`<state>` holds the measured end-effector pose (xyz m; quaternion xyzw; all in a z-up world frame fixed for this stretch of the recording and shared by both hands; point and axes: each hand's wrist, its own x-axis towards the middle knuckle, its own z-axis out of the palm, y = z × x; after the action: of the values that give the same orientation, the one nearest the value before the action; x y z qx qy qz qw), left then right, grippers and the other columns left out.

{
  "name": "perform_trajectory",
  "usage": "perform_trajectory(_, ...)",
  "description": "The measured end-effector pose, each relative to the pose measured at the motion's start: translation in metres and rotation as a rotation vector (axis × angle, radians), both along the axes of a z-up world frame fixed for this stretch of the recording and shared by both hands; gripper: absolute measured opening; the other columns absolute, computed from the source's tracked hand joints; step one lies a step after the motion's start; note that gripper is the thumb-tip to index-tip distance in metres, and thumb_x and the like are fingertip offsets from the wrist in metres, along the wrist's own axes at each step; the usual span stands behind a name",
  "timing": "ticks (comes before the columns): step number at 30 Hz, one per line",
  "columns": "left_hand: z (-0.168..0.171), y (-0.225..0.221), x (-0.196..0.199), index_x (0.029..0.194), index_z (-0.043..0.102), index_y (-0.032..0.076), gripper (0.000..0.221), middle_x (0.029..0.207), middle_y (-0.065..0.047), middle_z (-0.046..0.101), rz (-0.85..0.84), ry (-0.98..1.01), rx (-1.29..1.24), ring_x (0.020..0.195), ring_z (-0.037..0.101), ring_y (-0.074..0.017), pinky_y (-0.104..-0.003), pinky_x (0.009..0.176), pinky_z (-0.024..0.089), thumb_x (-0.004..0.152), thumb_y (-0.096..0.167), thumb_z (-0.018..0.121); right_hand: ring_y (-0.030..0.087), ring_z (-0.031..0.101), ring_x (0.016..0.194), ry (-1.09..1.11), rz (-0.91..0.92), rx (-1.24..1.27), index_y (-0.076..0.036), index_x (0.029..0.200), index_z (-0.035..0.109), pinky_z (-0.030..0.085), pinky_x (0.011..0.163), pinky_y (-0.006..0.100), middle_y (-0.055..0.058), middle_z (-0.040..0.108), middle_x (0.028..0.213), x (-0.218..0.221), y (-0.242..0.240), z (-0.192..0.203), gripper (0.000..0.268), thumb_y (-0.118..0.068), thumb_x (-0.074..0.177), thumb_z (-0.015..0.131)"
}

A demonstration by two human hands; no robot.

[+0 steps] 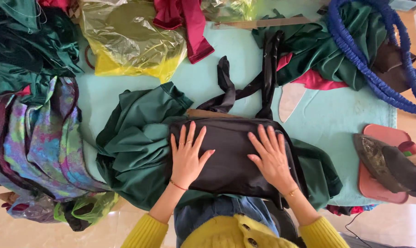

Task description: Ironing and folding various fabric pieces on a work table in a sewing factory.

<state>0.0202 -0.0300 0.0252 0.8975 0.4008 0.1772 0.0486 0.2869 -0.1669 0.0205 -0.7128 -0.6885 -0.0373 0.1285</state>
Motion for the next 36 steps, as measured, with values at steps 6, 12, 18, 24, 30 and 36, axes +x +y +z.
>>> perform_trajectory(6, 0.022, -0.036, 0.047, 0.152, 0.048, 0.013, 0.082, 0.163, -0.022, 0.035, 0.020, 0.020, 0.040, 0.149, 0.032, -0.0444, -0.075, 0.113, 0.018, 0.087, 0.061, 0.067, 0.055, 0.023, 0.154, 0.017, -0.254, 0.136, -0.015, 0.153, 0.054, 0.014, 0.121, 0.065, 0.030, 0.029, 0.170, 0.122, -0.077, 0.030, 0.064, -0.037, 0.095, 0.066)
perform_trajectory(12, 0.015, -0.075, 0.111, 0.155, 0.045, 0.007, 0.081, 0.166, -0.009, 0.035, -0.174, 0.025, 0.011, 0.152, 0.033, -0.0279, -0.065, 0.120, 0.026, 0.096, 0.063, 0.056, 0.055, 0.060, 0.114, -0.436, -0.790, 0.040, 0.002, 0.162, 0.052, 0.050, 0.079, 0.065, 0.034, 0.058, 0.142, 0.275, -0.192, 0.034, 0.094, -0.031, 0.081, 0.088)
perform_trajectory(18, 0.022, -0.058, 0.088, 0.146, 0.056, 0.005, 0.073, 0.154, -0.011, 0.051, -0.084, -0.055, 0.111, 0.140, 0.051, -0.0299, -0.066, 0.114, 0.031, 0.096, 0.057, 0.065, 0.050, 0.066, 0.112, 0.084, -0.755, -0.170, -0.011, 0.146, 0.068, 0.047, 0.087, 0.057, 0.027, 0.074, 0.123, 0.335, -0.206, 0.050, 0.058, -0.036, 0.094, 0.077)
perform_trajectory(24, 0.012, -0.030, 0.048, 0.151, 0.052, 0.008, 0.074, 0.159, -0.006, 0.048, 0.086, 0.016, 0.200, 0.145, 0.047, -0.0270, -0.071, 0.114, 0.030, 0.098, 0.060, 0.060, 0.057, 0.066, 0.104, 0.118, -0.846, -0.489, -0.001, 0.118, 0.064, 0.047, 0.080, 0.053, 0.034, 0.075, 0.113, 0.286, -0.163, 0.098, 0.063, -0.052, 0.083, 0.077)
perform_trajectory(30, 0.007, -0.017, 0.026, 0.156, 0.046, 0.015, 0.070, 0.162, -0.006, 0.044, 0.216, 0.071, 0.051, 0.147, 0.044, -0.0281, -0.073, 0.114, 0.025, 0.103, 0.061, 0.042, 0.051, 0.074, 0.086, 0.041, -0.618, -0.481, -0.023, 0.136, 0.052, 0.052, 0.075, 0.056, 0.010, 0.080, 0.102, 0.206, -0.134, 0.106, 0.055, -0.050, 0.090, 0.066)
perform_trajectory(36, -0.001, -0.008, 0.012, 0.156, 0.043, 0.011, 0.067, 0.163, -0.007, 0.041, 0.169, -0.002, -0.039, 0.151, 0.038, -0.0257, -0.074, 0.115, 0.022, 0.104, 0.055, 0.046, 0.017, 0.063, 0.048, -0.575, 0.217, -0.253, -0.048, 0.125, 0.059, 0.049, 0.037, 0.038, 0.002, 0.051, 0.119, 0.073, -0.030, 0.115, 0.030, -0.039, 0.097, 0.056)
